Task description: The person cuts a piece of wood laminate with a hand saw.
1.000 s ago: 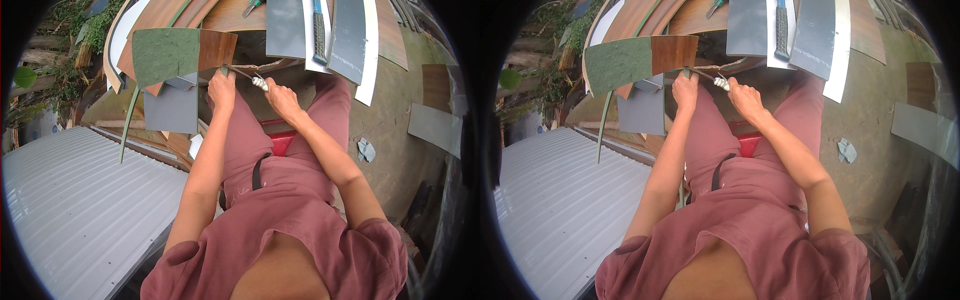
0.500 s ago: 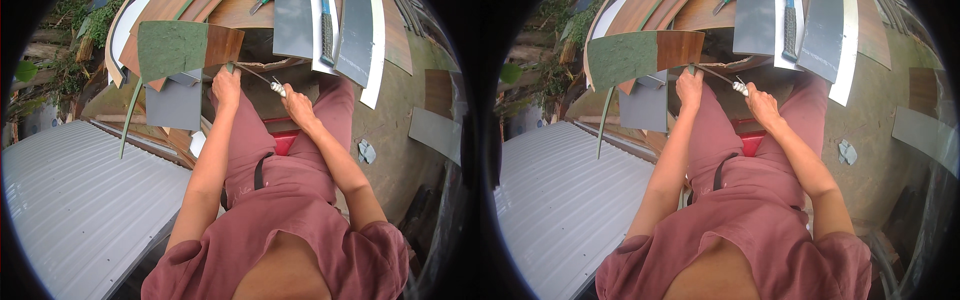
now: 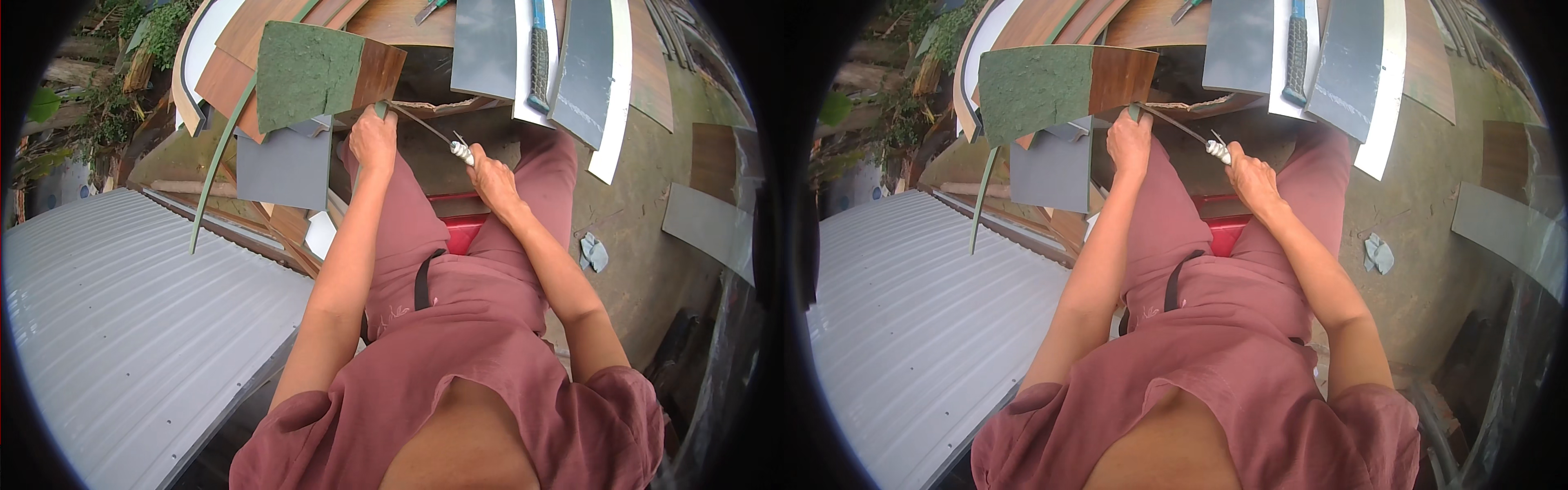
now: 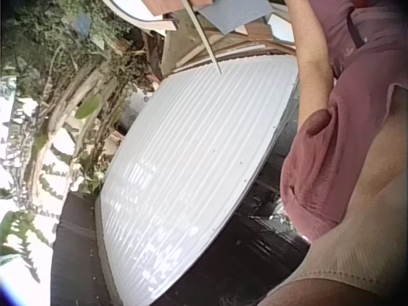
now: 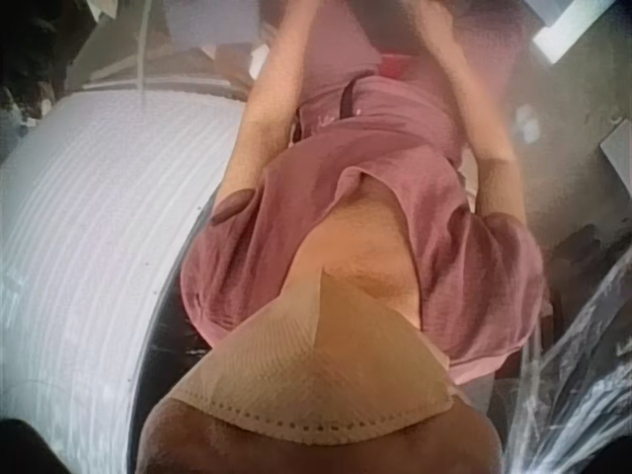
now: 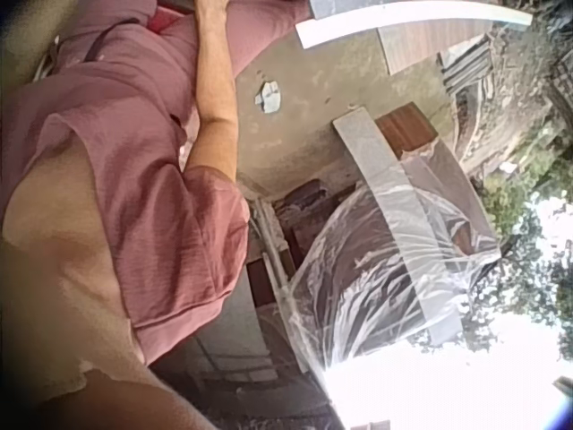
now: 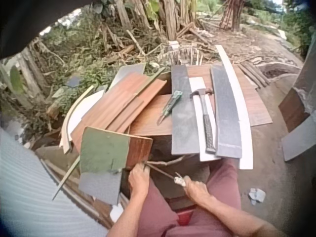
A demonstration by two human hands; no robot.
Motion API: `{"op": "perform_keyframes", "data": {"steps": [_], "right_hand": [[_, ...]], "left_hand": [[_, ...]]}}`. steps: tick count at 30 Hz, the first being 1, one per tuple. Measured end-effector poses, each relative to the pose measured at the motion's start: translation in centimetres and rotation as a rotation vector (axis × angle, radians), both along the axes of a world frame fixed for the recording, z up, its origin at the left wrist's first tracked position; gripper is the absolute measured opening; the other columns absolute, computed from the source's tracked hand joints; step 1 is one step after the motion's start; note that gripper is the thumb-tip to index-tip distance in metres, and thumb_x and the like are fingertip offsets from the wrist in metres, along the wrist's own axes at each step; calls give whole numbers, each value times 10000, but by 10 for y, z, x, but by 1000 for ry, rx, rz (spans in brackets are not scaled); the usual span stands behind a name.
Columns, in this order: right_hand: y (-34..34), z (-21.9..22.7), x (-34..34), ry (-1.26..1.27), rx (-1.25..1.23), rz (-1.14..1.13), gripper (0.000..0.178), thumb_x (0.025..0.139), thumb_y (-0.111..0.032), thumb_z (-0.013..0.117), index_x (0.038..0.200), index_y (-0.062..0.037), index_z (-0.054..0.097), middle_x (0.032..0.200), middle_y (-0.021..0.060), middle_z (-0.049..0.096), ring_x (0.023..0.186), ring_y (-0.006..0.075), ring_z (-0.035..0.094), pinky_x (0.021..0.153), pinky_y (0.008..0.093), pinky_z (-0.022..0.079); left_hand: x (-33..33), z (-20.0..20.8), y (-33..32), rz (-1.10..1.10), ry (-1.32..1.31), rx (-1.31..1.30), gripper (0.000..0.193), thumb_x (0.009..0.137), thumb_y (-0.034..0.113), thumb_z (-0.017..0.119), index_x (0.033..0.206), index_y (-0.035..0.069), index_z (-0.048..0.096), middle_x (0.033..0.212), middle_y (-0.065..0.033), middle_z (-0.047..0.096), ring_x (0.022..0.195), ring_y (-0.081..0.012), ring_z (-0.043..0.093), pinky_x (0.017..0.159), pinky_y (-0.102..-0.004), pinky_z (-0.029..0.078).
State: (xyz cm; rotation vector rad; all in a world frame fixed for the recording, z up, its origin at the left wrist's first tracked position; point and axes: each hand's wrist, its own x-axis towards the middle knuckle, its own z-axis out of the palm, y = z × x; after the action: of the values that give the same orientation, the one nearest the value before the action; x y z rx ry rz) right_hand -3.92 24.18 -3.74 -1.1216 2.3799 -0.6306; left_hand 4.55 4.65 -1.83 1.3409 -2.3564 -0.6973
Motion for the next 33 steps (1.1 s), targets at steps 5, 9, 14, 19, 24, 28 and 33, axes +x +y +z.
{"op": "perform_keyframes", "data": {"steps": [5, 9, 14, 19, 24, 28, 33], "right_hand": [[-55, 18, 7, -2, -82, 13, 183, 858, -125, 528, 975, -37, 419, 739, 234, 629, 736, 429, 620, 645, 529, 482], [-86, 23, 2, 57, -139, 28, 165, 868, -134, 503, 982, -34, 437, 712, 224, 630, 688, 422, 623, 623, 520, 491], [-28, 13, -5, 40, -43, 62, 175, 871, -138, 504, 998, -35, 442, 728, 227, 634, 701, 421, 626, 629, 517, 493], [-6, 10, 2, -31, -18, -17, 181, 869, -140, 512, 986, -23, 437, 756, 246, 631, 752, 431, 621, 662, 523, 486], [-84, 23, 3, 25, -111, 22, 171, 870, -138, 508, 966, -13, 441, 736, 246, 629, 717, 425, 625, 649, 512, 498], [-76, 22, 6, 57, -127, 33, 158, 870, -135, 511, 939, -15, 435, 700, 232, 625, 684, 421, 625, 621, 501, 505], [-3, 11, 7, -4, -8, -8, 198, 861, -128, 541, 972, -37, 406, 746, 224, 632, 743, 425, 621, 673, 525, 484]], "left_hand": [[2, -5, -4, 30, -47, 5, 312, 781, 281, 547, 860, -8, 630, 836, -268, 633, 835, -453, 597, 771, -492, 456], [0, -7, -3, 20, -27, 23, 330, 780, 293, 544, 886, -6, 637, 838, -275, 630, 834, -453, 597, 770, -489, 457], [2, -3, -3, 26, -40, 15, 333, 783, 296, 546, 879, -10, 634, 829, -273, 632, 832, -449, 600, 771, -489, 457], [0, -5, -4, 15, -23, -13, 331, 782, 296, 549, 862, -15, 627, 820, -267, 635, 824, -445, 604, 769, -491, 456], [1, -8, -4, 13, -28, 11, 329, 786, 299, 551, 869, -9, 630, 820, -265, 636, 826, -443, 605, 764, -493, 457], [2, -3, 0, 25, -17, 17, 335, 788, 303, 548, 873, -10, 632, 820, -267, 635, 830, -446, 603, 765, -492, 459], [1, 0, -4, 26, -59, 30, 343, 779, 310, 550, 856, -14, 635, 822, -276, 631, 838, -455, 598, 773, -489, 460]]}}
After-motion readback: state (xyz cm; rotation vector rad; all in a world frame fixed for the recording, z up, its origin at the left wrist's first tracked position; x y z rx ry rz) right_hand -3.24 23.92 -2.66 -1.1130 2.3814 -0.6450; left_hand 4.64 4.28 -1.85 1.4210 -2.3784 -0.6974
